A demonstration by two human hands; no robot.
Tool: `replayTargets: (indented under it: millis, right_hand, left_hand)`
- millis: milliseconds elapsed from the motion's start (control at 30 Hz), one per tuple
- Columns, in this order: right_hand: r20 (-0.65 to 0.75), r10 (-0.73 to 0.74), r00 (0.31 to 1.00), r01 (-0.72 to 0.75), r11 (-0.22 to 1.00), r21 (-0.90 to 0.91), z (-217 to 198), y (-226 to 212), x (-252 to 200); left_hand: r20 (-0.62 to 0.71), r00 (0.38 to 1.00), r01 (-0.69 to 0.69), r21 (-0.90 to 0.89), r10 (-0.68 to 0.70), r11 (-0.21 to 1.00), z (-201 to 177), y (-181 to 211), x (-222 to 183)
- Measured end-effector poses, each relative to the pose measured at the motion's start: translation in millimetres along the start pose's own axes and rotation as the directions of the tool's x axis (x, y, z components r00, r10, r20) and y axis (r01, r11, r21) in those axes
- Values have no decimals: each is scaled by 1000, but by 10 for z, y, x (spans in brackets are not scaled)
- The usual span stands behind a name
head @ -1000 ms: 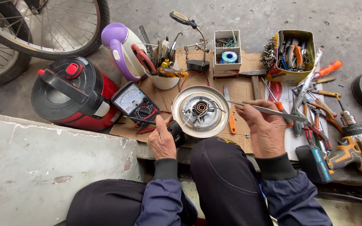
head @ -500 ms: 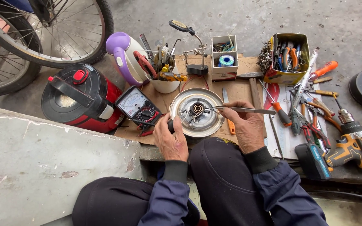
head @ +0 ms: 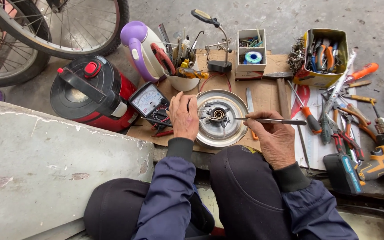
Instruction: Testing and diagnosing an electric kettle's heating element and switch using a multimeter and screwdriver.
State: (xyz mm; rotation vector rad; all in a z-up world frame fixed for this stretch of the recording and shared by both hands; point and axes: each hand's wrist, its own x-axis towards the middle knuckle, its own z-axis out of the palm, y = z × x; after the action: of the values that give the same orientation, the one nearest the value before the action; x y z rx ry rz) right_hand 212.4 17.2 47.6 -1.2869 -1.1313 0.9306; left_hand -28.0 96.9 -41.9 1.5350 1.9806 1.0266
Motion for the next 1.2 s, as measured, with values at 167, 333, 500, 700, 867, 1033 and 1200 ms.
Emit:
replayTargets:
  millis: [167, 333, 500, 700, 867, 1033, 1200]
  right_hand:
    - [80, -27, 996, 34, 996, -86, 19, 97, 9]
    - [104, -147, 984, 164, 970, -178, 78, 17, -18]
    - [126, -178, 976, 196, 970, -146, 133, 10, -81]
    - [174, -203, 964, 228, 964, -136, 163, 24, -77]
    - [142, -189, 972, 211, 965, -159, 176, -6, -106]
    - [138, -192, 972, 214, 963, -162, 194, 10, -104]
    - [134, -204, 970, 224, 961, -159, 201, 36, -96]
  left_hand:
    - [-60, 998, -20, -17, 19, 1000, 90, -14, 34]
    - [-187, 981, -61, -26, 55, 998, 157, -107, 35]
    - [-229, 973, -50, -60, 34, 997, 145, -212, 54]
    - [-217, 976, -23, -70, 7, 997, 116, -192, 62]
    - [-235, 972, -31, -65, 15, 997, 124, -175, 63]
    - [-252, 968, -34, -45, 22, 998, 151, -213, 78]
    - [-259, 965, -38, -18, 32, 999, 155, -210, 73]
